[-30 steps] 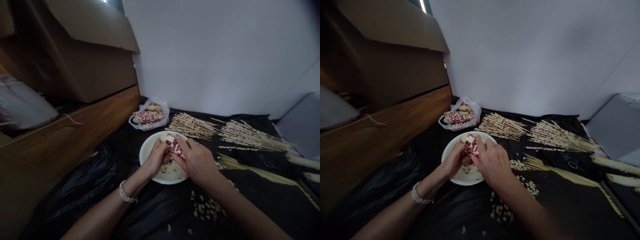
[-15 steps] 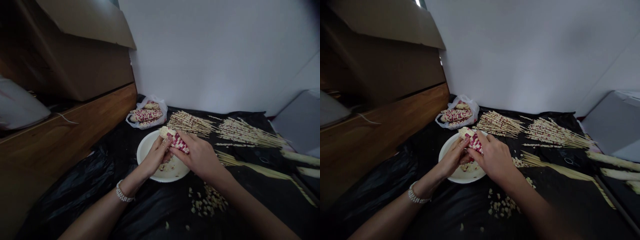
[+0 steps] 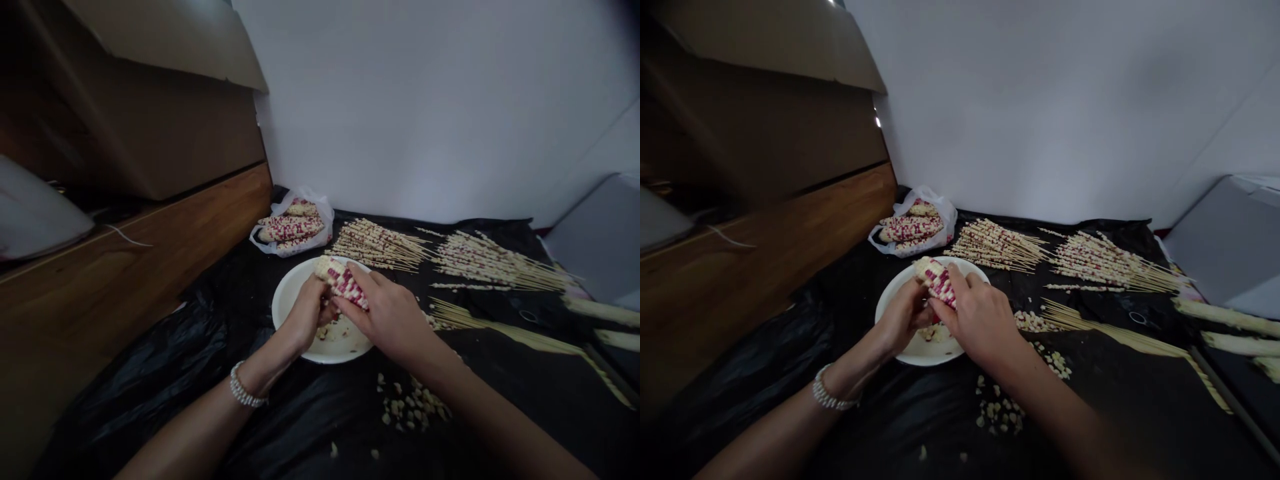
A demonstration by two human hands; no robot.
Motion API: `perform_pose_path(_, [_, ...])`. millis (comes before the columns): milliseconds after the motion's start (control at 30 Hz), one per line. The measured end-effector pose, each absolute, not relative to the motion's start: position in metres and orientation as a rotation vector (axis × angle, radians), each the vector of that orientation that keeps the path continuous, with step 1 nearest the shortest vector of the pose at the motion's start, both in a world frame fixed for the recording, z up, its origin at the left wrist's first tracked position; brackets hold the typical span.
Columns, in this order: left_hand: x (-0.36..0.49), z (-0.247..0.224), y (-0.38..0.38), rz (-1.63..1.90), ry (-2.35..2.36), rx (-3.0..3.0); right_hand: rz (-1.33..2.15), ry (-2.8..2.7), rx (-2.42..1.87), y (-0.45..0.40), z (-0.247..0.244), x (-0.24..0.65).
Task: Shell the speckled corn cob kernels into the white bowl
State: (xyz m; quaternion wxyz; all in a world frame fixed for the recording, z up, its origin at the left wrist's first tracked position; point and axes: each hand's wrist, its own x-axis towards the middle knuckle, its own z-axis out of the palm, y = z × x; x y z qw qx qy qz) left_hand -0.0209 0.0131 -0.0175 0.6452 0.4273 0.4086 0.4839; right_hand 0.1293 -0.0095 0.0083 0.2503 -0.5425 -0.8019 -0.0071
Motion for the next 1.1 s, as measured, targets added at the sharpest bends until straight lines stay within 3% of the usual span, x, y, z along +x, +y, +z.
perform_pose_path(233, [-0.023,-0.003,0.009,1.085,0.837,0.992,0.083,-2.119,-1.368,-0.005,0.012,0.138])
perform_pose_path(667, [-0.022,-0.001,0.009,1.050,0.893,0.967,-0.354,-2.234,-1.468,-0.014,0.015,0.131])
perform_pose_path(1100, [-0.023,0.000,0.009,1.064,0.791,0.971,-0.254,-2.202,-1.468,-0.010,0.017,0.138])
